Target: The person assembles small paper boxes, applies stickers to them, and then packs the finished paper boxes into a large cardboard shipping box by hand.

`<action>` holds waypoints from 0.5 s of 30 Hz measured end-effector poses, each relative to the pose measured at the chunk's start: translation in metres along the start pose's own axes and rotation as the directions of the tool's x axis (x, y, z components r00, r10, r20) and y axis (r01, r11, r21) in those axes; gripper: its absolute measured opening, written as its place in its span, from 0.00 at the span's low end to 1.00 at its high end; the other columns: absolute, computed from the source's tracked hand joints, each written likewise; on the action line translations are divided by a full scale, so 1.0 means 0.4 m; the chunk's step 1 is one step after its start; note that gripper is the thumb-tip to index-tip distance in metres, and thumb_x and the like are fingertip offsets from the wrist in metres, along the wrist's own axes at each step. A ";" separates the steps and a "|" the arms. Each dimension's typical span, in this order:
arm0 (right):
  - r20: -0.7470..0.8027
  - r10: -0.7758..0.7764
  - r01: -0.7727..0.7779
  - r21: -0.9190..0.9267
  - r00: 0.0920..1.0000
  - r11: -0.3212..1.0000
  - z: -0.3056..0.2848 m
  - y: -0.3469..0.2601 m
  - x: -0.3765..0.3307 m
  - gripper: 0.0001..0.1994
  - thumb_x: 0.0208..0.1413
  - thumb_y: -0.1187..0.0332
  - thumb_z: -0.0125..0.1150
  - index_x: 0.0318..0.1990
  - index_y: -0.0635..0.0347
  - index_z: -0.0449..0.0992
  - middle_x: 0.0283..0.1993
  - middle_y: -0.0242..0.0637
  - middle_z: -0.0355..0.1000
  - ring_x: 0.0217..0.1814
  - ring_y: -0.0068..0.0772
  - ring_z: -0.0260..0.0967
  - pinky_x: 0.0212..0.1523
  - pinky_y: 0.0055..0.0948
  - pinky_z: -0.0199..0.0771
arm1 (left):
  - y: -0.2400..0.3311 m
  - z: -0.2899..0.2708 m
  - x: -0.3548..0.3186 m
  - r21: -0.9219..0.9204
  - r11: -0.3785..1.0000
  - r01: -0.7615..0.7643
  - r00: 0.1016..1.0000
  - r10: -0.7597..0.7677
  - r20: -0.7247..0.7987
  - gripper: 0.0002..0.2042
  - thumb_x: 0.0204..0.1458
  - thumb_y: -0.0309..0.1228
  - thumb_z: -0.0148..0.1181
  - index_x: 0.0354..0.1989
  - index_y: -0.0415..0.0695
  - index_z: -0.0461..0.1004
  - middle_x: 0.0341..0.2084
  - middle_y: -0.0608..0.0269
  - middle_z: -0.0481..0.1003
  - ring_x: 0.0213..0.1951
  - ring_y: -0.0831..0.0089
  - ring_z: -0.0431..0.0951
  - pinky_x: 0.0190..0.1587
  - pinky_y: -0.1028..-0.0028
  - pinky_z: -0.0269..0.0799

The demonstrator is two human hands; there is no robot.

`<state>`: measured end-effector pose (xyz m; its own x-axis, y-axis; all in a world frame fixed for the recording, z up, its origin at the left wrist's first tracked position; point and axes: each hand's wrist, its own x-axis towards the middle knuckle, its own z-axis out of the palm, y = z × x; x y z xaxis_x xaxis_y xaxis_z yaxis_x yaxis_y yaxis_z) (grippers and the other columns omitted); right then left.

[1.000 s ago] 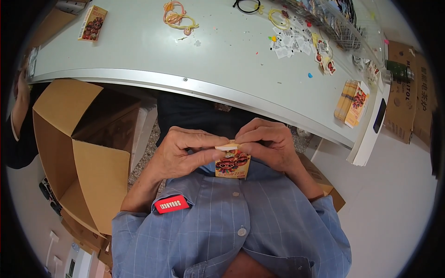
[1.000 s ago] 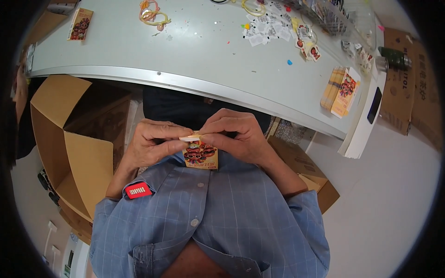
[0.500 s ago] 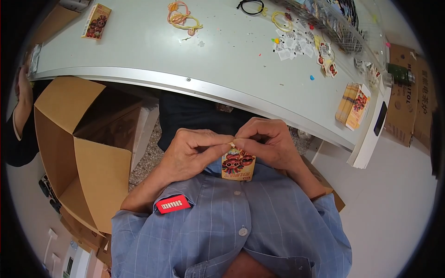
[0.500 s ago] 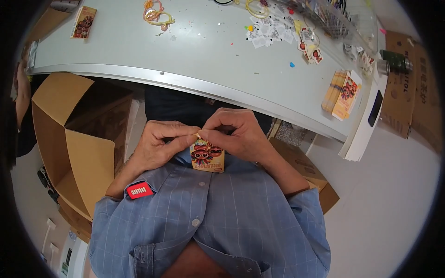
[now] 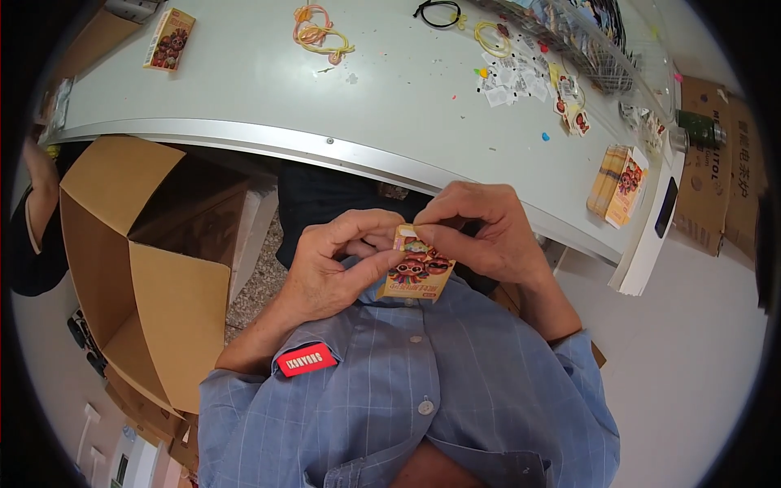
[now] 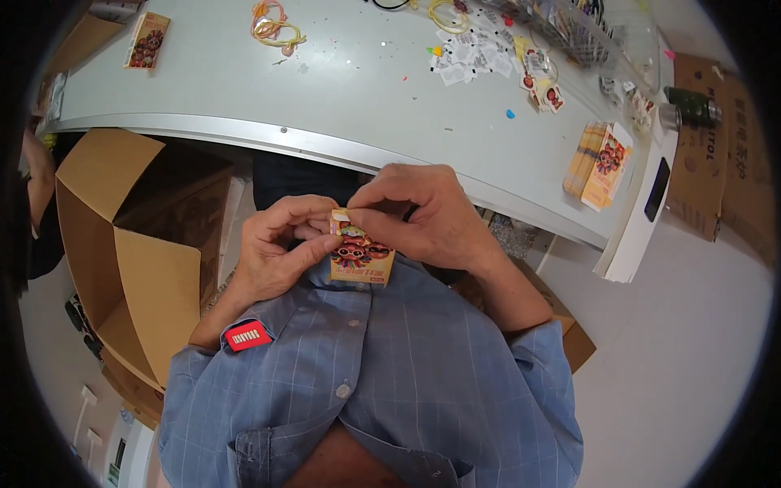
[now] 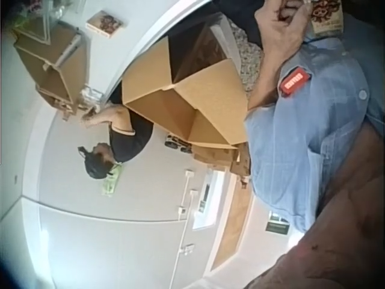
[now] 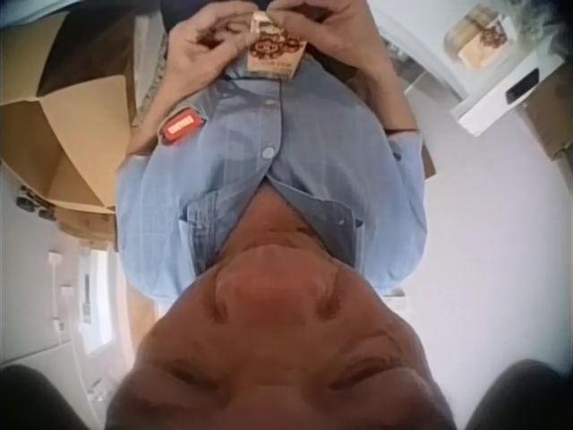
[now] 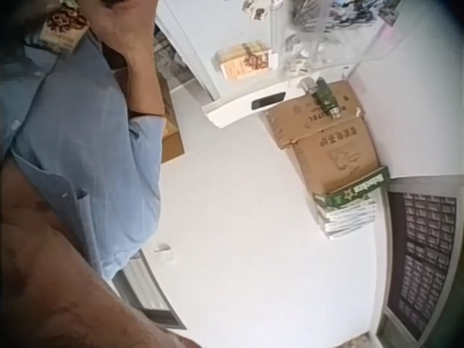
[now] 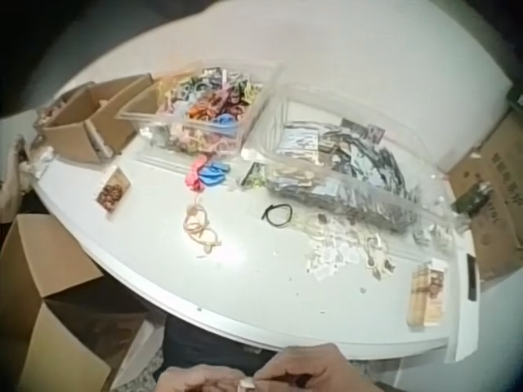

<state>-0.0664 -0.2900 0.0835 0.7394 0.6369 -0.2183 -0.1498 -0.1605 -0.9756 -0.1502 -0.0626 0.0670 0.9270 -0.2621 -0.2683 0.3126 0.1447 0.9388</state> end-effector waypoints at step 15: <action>0.209 -0.058 0.095 -0.171 0.976 0.981 -0.041 -0.031 0.045 0.06 0.50 0.74 0.73 0.37 0.60 0.85 0.28 0.34 0.78 0.27 0.22 0.75 0.27 0.23 0.73 | -0.013 -0.001 -0.006 0.002 1.000 0.015 1.000 -0.015 0.017 0.18 0.55 0.20 0.67 0.55 0.36 0.77 0.42 0.57 0.82 0.40 0.78 0.83 0.43 0.79 0.80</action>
<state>-0.0403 -0.2889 0.0922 0.5933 0.7886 -0.1616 0.0350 -0.2258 -0.9735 -0.1539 -0.0622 0.0628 0.9186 -0.2805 -0.2783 0.3259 0.1393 0.9351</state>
